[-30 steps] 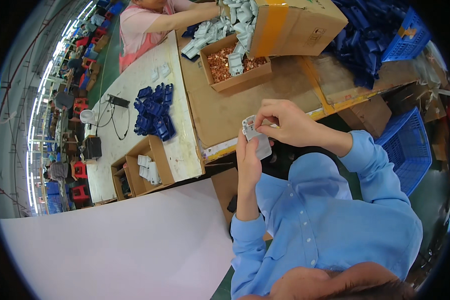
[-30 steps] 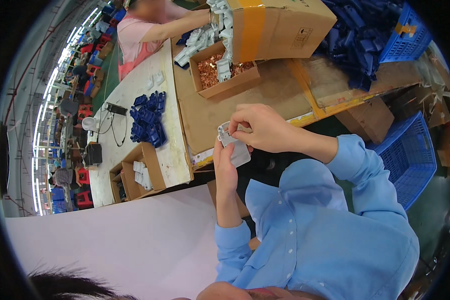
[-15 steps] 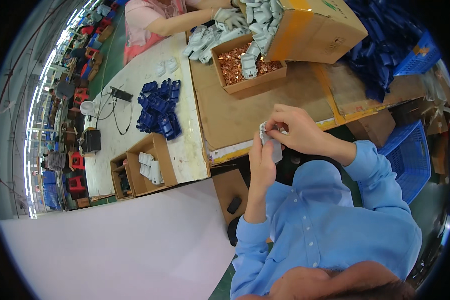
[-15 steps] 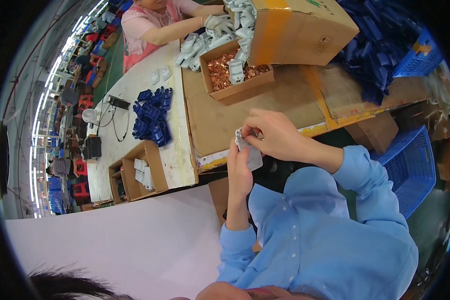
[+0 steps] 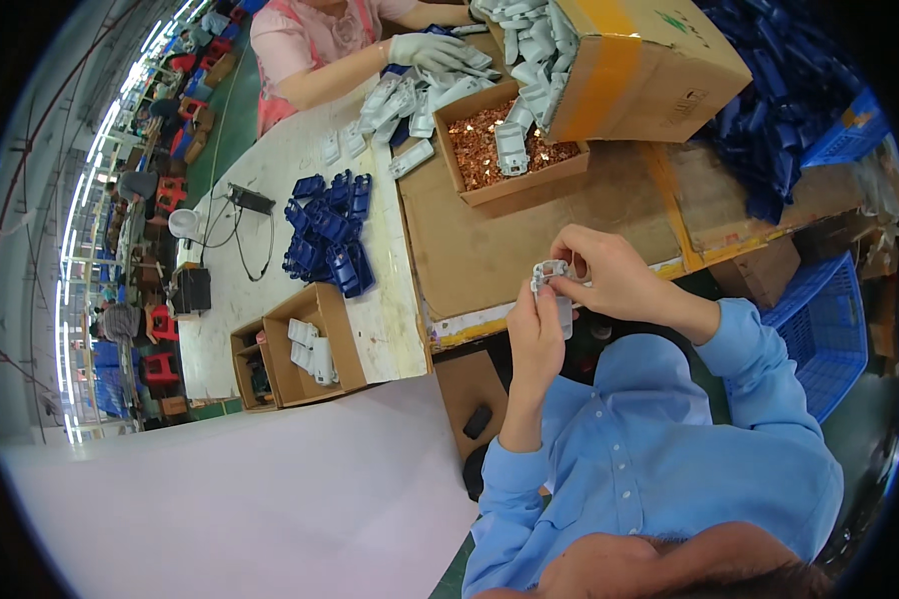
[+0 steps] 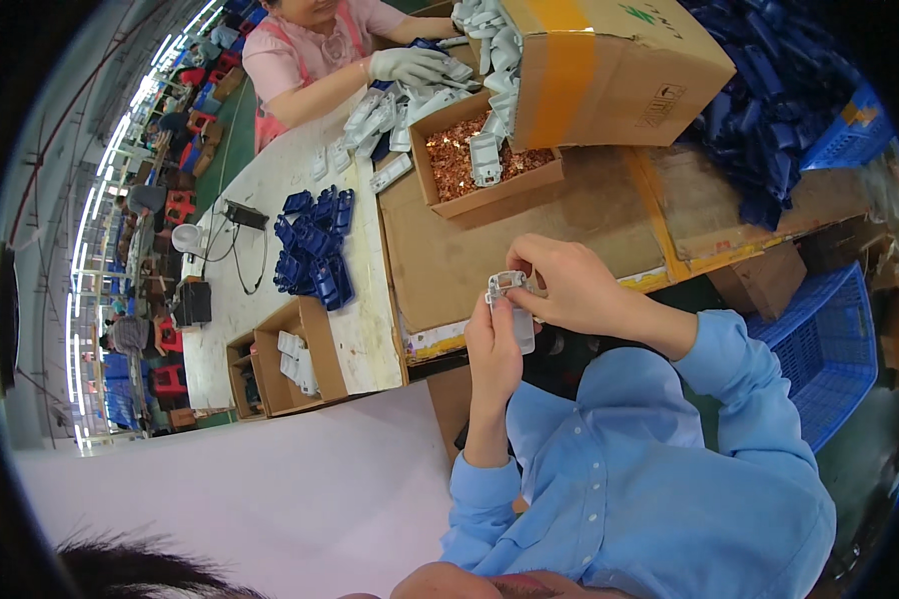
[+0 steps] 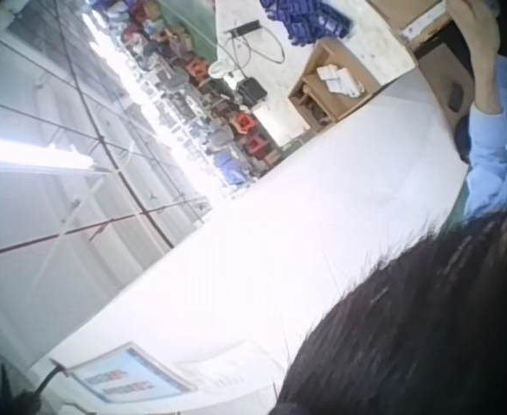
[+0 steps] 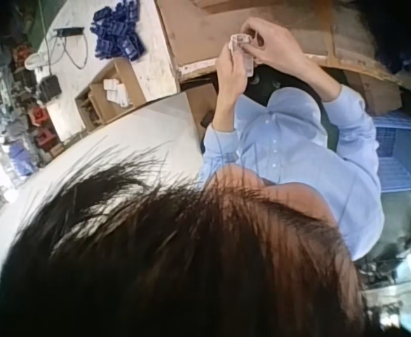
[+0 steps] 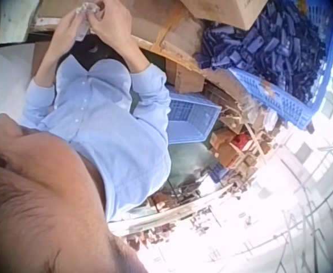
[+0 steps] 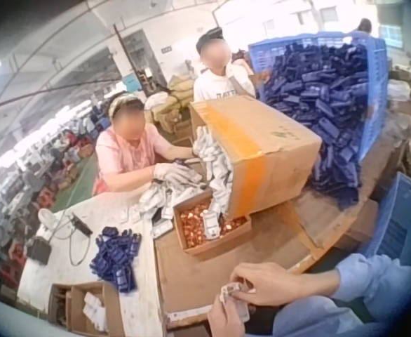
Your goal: Assembling small electronic components by inserting metal pins into plastic housings.
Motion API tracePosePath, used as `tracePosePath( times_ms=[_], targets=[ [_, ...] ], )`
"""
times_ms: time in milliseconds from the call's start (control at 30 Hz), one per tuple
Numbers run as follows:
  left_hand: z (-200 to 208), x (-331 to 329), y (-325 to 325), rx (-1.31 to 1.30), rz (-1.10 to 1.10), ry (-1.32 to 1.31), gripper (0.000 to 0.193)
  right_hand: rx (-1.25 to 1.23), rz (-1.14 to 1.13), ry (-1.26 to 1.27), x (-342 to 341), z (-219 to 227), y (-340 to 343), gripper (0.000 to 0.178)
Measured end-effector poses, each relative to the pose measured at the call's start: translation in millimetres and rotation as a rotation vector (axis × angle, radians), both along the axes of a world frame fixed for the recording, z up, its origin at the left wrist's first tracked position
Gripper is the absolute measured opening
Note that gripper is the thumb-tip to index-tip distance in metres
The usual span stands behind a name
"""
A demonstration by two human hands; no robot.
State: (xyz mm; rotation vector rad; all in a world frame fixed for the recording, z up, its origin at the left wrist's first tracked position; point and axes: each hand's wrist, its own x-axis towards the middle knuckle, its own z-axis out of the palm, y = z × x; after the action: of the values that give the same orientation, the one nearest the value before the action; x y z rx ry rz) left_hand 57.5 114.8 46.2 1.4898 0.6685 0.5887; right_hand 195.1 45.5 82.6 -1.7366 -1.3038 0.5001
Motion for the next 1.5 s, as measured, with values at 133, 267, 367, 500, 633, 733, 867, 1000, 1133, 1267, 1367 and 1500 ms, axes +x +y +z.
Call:
tracePosePath(
  times_ms=[133, 267, 367, 500, 633, 733, 867, 1000, 1133, 1267, 1367, 1500],
  targets=[
    [3.3, -1.8, -3.3, 0.002, 0.001, 0.032, 0.026, 0.02, 0.008, 0.012, -0.1, -1.4, -3.3, 0.022],
    [4.9, -3.0, -5.8, 0.055, -0.026, 0.043, 0.027, 0.024, 0.008, 0.025, -0.6, 5.2, -9.3, 0.021],
    [9.4, -1.8, -10.0, 0.072, -0.02, 0.041, 0.027, 0.039, 0.005, 0.013, 0.6, 10.5, -11.8, 0.021],
    [20.6, -4.4, -18.1, 0.057, -0.016, 0.014, 0.028, 0.039, -0.001, 0.09, 0.0, 19.3, -13.3, 0.021],
    [21.4, -9.8, -20.6, 0.029, -0.078, 0.035, 0.029, 0.018, 0.019, 0.11, 0.9, 20.2, -18.2, 0.022],
    [23.4, -10.5, -24.7, 0.01, -0.073, 0.024, 0.03, -0.023, 0.022, 0.136, 0.6, 23.2, -20.9, 0.023],
    [25.2, -13.6, -25.6, 0.054, -0.077, 0.019, 0.03, -0.003, 0.041, 0.126, -0.2, 22.5, -20.9, 0.023],
    [19.0, -14.6, -24.8, 0.073, -0.051, -0.001, 0.029, -0.049, 0.052, 0.106, 1.2, 26.7, -18.6, 0.025],
    [18.6, -16.5, -25.7, 0.097, -0.074, -0.008, 0.027, -0.109, 0.078, 0.08, 1.2, 28.3, -17.9, 0.026],
    [18.7, -17.2, -25.5, 0.108, -0.063, 0.005, 0.026, -0.049, 0.114, 0.027, 0.3, 16.8, -15.1, 0.024],
    [15.8, -16.8, -23.2, 0.132, -0.065, 0.036, 0.026, -0.042, 0.103, -0.024, -2.7, 14.9, -13.7, 0.023],
    [11.1, -20.4, -22.5, 0.079, -0.054, 0.017, 0.026, -0.033, 0.092, -0.024, -7.6, 11.8, -13.8, 0.023]
  ],
)
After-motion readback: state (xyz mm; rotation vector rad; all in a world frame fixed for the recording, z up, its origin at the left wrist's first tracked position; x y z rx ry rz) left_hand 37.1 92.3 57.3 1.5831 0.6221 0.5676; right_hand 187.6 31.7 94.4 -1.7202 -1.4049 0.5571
